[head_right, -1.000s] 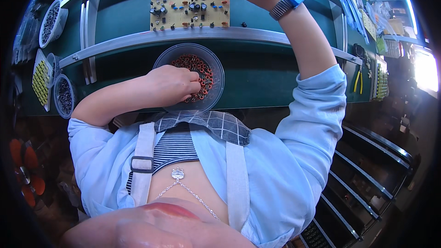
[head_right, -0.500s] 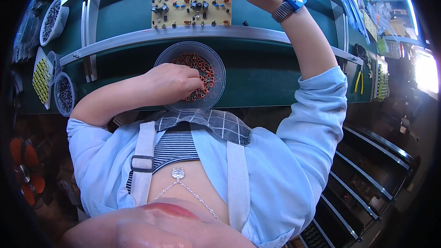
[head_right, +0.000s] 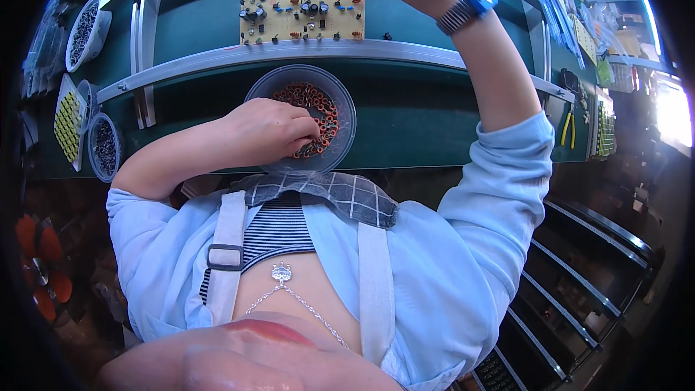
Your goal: The person inserts electronic components, including coils, capacitors, and transformers, into circuit boards by hand, then retrieves a tray and places the assembled board onto it.
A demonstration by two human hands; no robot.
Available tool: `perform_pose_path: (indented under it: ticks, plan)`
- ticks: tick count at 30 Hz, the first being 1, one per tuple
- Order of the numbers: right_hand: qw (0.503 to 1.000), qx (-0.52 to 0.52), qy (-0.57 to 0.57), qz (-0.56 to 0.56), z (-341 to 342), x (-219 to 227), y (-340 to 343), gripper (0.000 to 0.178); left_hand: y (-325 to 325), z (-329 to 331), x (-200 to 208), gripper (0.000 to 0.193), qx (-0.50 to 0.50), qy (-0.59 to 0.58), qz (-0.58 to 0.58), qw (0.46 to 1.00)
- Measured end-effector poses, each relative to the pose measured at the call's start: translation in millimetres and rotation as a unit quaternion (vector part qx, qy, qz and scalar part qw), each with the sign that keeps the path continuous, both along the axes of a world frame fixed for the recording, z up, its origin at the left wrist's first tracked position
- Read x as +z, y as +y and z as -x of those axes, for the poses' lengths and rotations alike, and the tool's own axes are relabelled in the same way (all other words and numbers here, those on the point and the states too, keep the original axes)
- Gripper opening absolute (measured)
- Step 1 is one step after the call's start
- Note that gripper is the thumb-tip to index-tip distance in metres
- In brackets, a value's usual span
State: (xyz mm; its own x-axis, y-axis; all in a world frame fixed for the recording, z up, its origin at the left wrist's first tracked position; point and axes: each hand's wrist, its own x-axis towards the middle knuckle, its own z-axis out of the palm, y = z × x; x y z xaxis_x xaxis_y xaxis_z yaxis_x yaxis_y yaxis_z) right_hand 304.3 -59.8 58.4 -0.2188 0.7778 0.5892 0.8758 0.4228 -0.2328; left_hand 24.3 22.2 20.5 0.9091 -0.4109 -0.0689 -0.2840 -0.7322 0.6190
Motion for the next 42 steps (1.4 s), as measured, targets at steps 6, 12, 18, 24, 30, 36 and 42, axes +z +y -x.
perform_pose_path:
  ticks: [6,12,18,24,30,36,42]
  plan:
    - [0.987,-0.084,0.015,0.14,69,14,-47,0.014,10,6,18,0.018,0.052,0.056,0.019,0.997]
    - [0.948,0.022,-0.022,0.318,130,14,-69,0.015,24,9,25,0.016,0.062,0.074,0.012,0.995]
    - [0.926,0.039,-0.043,0.374,138,15,-67,0.017,37,3,29,0.012,0.084,-0.097,0.071,0.989]
    - [0.923,0.007,-0.093,0.373,172,-25,-51,0.015,81,-46,46,0.008,0.219,-0.173,0.176,0.944]
    - [0.911,0.079,-0.082,0.396,175,-43,-39,0.015,101,-96,60,0.013,0.279,-0.128,0.102,0.946]
    - [0.916,0.057,-0.023,0.396,177,-47,-44,0.013,105,-107,58,0.014,0.292,-0.087,0.042,0.951]
    - [0.916,0.083,-0.026,0.392,177,-51,-43,0.012,106,-108,56,0.013,0.26,-0.138,-0.026,0.955]
